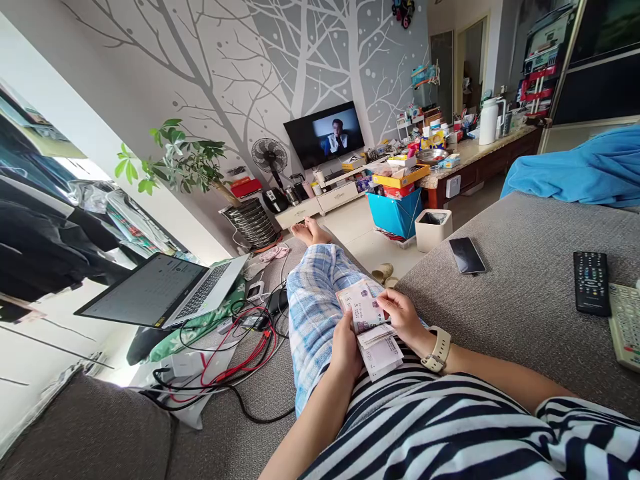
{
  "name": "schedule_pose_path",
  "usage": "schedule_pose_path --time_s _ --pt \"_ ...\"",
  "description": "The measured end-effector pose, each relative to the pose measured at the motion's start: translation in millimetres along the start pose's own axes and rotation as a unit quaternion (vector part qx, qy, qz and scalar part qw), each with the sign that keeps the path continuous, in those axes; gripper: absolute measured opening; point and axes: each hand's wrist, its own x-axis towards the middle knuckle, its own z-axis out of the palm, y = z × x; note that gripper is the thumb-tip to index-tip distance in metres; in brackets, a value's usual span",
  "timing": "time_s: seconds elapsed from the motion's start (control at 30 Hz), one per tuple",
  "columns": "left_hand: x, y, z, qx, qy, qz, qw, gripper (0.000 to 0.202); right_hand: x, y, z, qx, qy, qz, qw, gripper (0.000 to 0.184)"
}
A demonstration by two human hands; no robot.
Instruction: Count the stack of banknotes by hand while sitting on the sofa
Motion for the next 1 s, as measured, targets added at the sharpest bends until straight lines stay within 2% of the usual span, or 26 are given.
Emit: schedule_pose_path --time_s 0.23,0.67,1.0 --pt "-1.4 0.1 1.6 -0.012 0.005 0.002 1.0 0.025 -3.1 -7.5 0.9 0.007 -0.007 -0.016 1.0 0.03" --pt "-3.7 -0.7 0.8 0.005 -0.008 0.014 1.0 0.03 -3.6 -9.4 2.5 0.018 -0.01 -0.003 1.0 0.027" --pt "-6.2 1.7 3.3 0.003 0.001 -0.001 1.0 0.023 -4.4 -7.5 1.8 0.02 -0.017 0.003 1.0 0.028"
